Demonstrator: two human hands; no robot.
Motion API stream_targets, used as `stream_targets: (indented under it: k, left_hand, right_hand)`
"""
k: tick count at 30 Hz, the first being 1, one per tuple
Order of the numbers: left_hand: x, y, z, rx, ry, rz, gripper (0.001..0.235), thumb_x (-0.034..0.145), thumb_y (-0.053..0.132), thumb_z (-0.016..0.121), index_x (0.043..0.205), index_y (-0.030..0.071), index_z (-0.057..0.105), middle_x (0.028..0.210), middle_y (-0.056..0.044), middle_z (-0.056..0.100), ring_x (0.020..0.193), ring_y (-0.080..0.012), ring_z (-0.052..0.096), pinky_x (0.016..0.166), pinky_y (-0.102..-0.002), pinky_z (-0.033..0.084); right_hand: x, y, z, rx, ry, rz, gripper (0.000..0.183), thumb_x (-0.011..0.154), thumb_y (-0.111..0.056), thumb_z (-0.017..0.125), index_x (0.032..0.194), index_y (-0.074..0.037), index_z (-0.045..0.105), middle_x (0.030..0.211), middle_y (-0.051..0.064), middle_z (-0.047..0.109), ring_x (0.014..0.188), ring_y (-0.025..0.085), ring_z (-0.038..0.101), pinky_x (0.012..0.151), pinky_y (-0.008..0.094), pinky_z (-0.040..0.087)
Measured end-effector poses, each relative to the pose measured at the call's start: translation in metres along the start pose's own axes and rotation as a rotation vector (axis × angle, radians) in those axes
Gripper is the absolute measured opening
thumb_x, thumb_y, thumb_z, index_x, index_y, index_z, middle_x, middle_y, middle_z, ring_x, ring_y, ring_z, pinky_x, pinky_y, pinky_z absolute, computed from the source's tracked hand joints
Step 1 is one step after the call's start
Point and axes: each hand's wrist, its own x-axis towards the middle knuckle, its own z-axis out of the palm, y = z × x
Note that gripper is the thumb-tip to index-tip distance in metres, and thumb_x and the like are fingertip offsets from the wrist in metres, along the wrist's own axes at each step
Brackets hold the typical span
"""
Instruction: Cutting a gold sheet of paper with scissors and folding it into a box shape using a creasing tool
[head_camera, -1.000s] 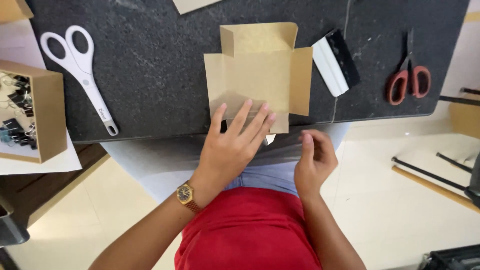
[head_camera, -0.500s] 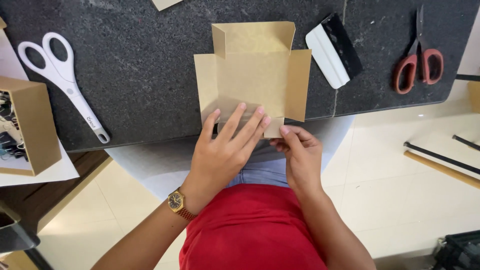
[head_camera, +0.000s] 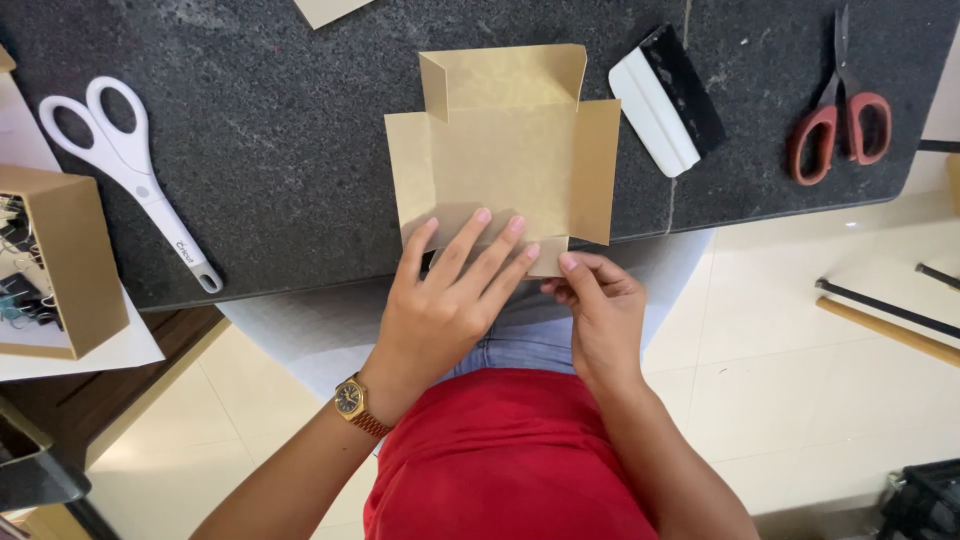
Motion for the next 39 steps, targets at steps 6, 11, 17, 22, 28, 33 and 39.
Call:
stream_targets:
  k: [6,11,17,22,28,33,39]
  left_hand:
    - [0.007,-0.002,-0.005,0.011,0.000,-0.023,0.021,0.096,0.023,0.073,0.116,0.024,0.077,0.126,-0.001,0.073,0.121,-0.0254,0.066,0.106,-0.057,0.042]
    - [0.008,-0.008,-0.003,0.054,-0.024,-0.057,0.026,0.100,0.025,0.066,0.125,0.022,0.073,0.134,-0.002,0.069,0.125,-0.0289,0.062,0.108,-0.064,0.038]
    - [0.010,0.008,-0.016,0.169,-0.214,-0.059,0.046,0.092,0.042,0.077,0.131,0.018,0.071,0.151,0.003,0.053,0.137,-0.0297,0.052,0.101,-0.077,0.035]
    - [0.010,0.009,-0.010,0.223,-0.101,0.087,0.022,0.105,0.017,0.055,0.114,0.015,0.075,0.137,-0.002,0.064,0.120,-0.0230,0.064,0.113,-0.046,0.041]
    - [0.005,0.012,0.010,0.119,-0.008,0.068,0.021,0.092,0.008,0.069,0.111,0.002,0.073,0.131,-0.012,0.065,0.120,-0.0323,0.064,0.113,-0.058,0.040]
    - [0.013,0.005,-0.011,0.071,-0.029,0.062,0.026,0.086,0.007,0.074,0.111,0.003,0.074,0.129,-0.012,0.066,0.118,-0.0314,0.063,0.110,-0.063,0.038]
    - [0.012,-0.002,-0.010,-0.023,-0.073,0.039,0.028,0.083,0.008,0.076,0.111,0.003,0.075,0.131,-0.011,0.066,0.120,-0.0308,0.061,0.112,-0.067,0.032]
  right_hand:
    - [-0.003,-0.021,0.000,-0.224,0.008,-0.207,0.010,0.097,-0.007,0.073,0.092,0.000,0.078,0.073,0.015,0.073,0.063,0.022,0.072,0.061,0.026,0.053]
    - [0.028,-0.087,-0.019,-0.655,0.114,-0.774,0.015,0.108,-0.005,0.070,0.096,-0.009,0.078,0.087,0.009,0.075,0.076,0.021,0.066,0.076,0.031,0.049]
    - [0.096,-0.140,0.005,-1.115,-0.055,-1.136,0.048,0.100,-0.021,0.083,0.136,0.001,0.059,0.130,0.020,0.057,0.117,0.039,0.051,0.100,0.047,0.036]
    - [0.074,-0.148,0.005,-0.950,-0.150,-0.901,0.029,0.097,0.001,0.074,0.120,0.000,0.056,0.112,0.014,0.069,0.103,0.028,0.066,0.091,0.037,0.049]
    - [0.014,-0.102,-0.023,-0.920,-0.046,-1.302,0.028,0.093,0.012,0.075,0.108,-0.012,0.081,0.105,0.003,0.077,0.101,0.032,0.071,0.096,0.043,0.043]
    - [0.014,-0.078,-0.002,-1.030,-0.084,-1.504,0.026,0.097,0.005,0.070,0.101,-0.018,0.082,0.107,0.000,0.080,0.101,0.026,0.070,0.097,0.046,0.035]
    - [0.020,-0.066,0.007,-1.066,-0.020,-1.545,0.025,0.102,0.004,0.065,0.103,-0.014,0.082,0.107,0.002,0.080,0.101,0.028,0.071,0.092,0.048,0.035]
